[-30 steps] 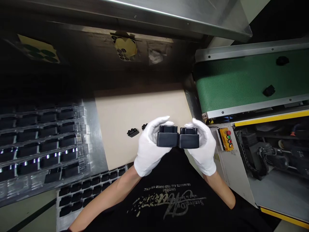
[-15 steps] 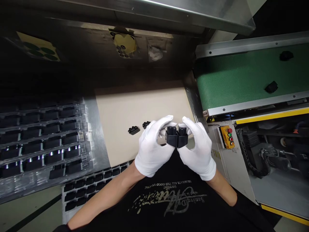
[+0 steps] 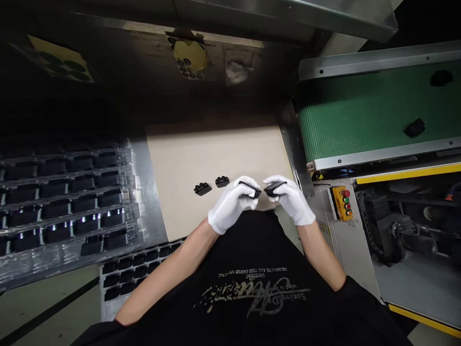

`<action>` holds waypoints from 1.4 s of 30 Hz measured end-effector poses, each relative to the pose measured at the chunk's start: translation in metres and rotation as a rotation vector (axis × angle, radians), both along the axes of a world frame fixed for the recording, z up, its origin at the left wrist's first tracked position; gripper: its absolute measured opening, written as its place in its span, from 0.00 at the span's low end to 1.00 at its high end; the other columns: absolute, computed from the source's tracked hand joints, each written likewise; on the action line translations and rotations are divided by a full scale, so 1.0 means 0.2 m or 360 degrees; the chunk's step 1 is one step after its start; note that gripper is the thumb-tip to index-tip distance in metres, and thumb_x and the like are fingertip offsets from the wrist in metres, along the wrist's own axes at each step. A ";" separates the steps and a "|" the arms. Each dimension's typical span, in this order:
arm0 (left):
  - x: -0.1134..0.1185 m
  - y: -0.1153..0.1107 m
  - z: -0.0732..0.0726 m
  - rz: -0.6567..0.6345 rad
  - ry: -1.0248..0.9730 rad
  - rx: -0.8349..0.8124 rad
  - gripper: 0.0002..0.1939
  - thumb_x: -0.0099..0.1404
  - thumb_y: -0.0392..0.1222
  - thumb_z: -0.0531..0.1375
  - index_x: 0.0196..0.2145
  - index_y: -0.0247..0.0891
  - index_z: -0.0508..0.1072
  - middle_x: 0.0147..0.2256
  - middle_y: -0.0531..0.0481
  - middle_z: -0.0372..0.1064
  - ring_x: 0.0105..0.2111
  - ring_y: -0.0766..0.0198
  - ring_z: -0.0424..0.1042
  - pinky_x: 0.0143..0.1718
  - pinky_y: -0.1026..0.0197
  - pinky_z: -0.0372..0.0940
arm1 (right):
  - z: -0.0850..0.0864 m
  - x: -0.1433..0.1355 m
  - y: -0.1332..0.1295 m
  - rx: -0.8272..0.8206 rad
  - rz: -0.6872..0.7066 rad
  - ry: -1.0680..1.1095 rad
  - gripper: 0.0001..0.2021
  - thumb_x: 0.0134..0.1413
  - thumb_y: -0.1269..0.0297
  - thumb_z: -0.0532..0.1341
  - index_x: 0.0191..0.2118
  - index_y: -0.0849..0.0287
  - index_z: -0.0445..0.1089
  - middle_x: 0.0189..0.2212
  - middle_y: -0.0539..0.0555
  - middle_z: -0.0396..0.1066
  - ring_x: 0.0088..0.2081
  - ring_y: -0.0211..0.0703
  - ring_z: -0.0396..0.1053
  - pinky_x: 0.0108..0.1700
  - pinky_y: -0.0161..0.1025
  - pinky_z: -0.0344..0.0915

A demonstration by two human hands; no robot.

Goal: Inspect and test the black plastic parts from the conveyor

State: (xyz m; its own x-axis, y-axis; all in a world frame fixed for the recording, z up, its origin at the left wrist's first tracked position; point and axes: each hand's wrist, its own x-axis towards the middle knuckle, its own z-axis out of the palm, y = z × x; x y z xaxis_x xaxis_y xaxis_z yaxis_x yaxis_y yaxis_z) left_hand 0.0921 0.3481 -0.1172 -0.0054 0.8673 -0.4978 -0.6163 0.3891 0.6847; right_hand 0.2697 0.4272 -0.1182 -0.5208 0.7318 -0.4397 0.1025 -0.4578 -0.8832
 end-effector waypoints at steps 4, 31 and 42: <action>-0.02 -0.05 -0.04 -0.0159 -0.0238 -0.0020 0.10 0.61 0.44 0.67 0.33 0.36 0.73 0.27 0.51 0.70 0.22 0.66 0.69 0.26 0.61 0.65 | -0.05 0.01 -0.07 -0.0320 -0.0021 0.0179 0.12 0.59 0.56 0.64 0.33 0.60 0.74 0.25 0.46 0.61 0.21 0.30 0.49 0.25 0.36 0.51; -0.05 -0.13 0.12 -0.0327 0.0682 0.0324 0.18 0.57 0.42 0.74 0.45 0.42 0.80 0.44 0.49 0.81 0.41 0.57 0.80 0.43 0.54 0.78 | 0.21 0.03 -0.16 0.1034 0.0190 -0.0353 0.28 0.75 0.40 0.47 0.54 0.53 0.76 0.41 0.54 0.74 0.41 0.46 0.73 0.46 0.47 0.69; -0.02 -0.12 0.11 -0.0206 0.0469 0.0241 0.19 0.56 0.42 0.76 0.44 0.40 0.79 0.46 0.46 0.80 0.44 0.54 0.80 0.46 0.52 0.77 | 0.17 0.04 -0.18 0.0739 0.0136 -0.0330 0.31 0.74 0.38 0.43 0.59 0.50 0.75 0.42 0.55 0.74 0.39 0.46 0.73 0.50 0.48 0.72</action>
